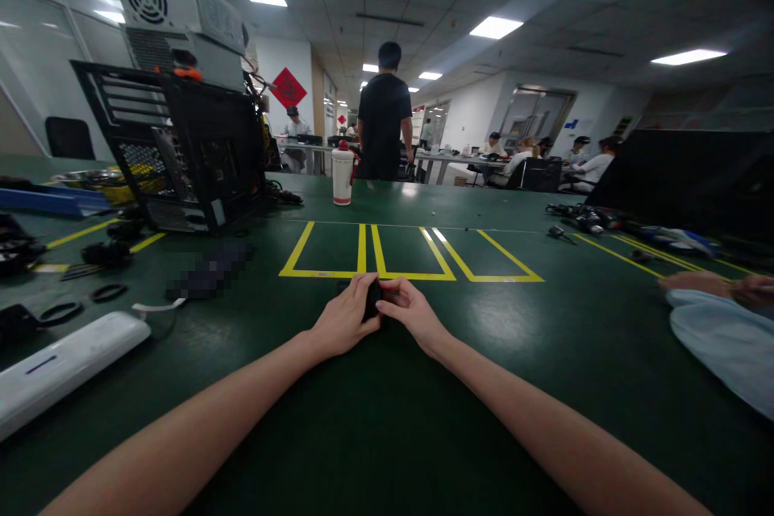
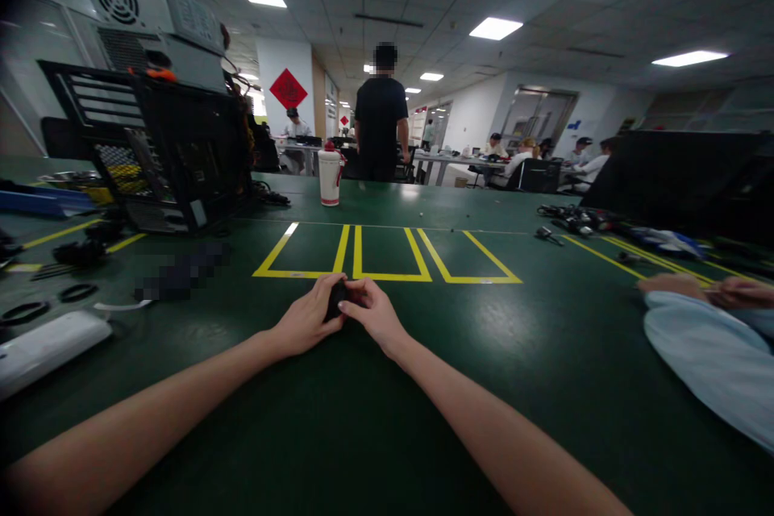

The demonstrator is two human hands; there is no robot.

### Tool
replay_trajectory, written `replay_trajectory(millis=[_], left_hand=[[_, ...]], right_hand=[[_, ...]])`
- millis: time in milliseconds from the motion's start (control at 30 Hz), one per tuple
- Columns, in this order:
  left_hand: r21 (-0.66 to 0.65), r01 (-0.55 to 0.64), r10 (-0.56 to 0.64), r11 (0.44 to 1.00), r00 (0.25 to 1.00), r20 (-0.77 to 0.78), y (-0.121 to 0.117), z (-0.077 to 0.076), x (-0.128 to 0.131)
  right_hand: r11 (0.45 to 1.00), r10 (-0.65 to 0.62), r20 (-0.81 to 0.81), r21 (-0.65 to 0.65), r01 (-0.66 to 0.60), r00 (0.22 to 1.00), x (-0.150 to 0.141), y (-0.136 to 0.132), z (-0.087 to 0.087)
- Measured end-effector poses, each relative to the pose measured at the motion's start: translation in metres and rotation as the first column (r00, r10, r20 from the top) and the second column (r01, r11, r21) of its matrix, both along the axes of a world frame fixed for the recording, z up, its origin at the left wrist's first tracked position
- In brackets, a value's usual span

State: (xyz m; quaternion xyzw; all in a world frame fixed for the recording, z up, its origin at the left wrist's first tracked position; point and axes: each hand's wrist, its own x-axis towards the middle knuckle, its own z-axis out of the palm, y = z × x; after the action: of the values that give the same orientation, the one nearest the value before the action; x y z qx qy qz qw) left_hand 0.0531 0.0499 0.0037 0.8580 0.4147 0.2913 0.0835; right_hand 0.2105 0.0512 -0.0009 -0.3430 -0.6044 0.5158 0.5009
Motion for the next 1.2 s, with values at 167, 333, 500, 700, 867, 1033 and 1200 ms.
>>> replay_trajectory(millis=[167, 333, 500, 700, 867, 1033, 1200], left_hand=[[-0.016, 0.007, -0.007, 1.000, 1.000, -0.003, -0.0012, 0.0011, -0.0005], [-0.013, 0.003, -0.003, 1.000, 1.000, -0.004, -0.0021, 0.0014, -0.0010], [-0.027, 0.007, -0.007, 1.000, 1.000, 0.002, -0.0026, 0.0036, 0.0001], [-0.021, 0.009, -0.009, 1.000, 1.000, 0.006, -0.0038, 0.0051, 0.0010], [-0.021, 0.009, -0.009, 1.000, 1.000, 0.002, -0.0041, 0.0045, -0.0004], [0.004, 0.015, -0.015, 1.000, 1.000, 0.005, -0.0026, 0.0030, 0.0000], [0.011, 0.007, -0.007, 1.000, 1.000, 0.012, -0.0026, 0.0031, 0.0009]], right_hand=[[0.999, -0.049, 0.045, 0.000, 0.049, 0.998, -0.0004, 0.0017, 0.0008], [0.999, 0.021, 0.030, -0.043, -0.020, 0.999, 0.0027, 0.0006, 0.0022], [1.000, 0.007, 0.033, -0.006, -0.007, 0.999, 0.0017, -0.0009, 0.0019], [0.998, -0.040, 0.086, -0.037, 0.043, 0.996, 0.0018, 0.0005, 0.0033], [0.997, 0.050, 0.053, -0.053, -0.047, 0.997, 0.0041, -0.0021, 0.0068], [0.999, 0.031, 0.058, -0.044, -0.028, 0.998, 0.0036, 0.0002, 0.0046], [0.995, -0.022, 0.098, -0.091, 0.031, 0.995, 0.0029, 0.0032, 0.0049]])
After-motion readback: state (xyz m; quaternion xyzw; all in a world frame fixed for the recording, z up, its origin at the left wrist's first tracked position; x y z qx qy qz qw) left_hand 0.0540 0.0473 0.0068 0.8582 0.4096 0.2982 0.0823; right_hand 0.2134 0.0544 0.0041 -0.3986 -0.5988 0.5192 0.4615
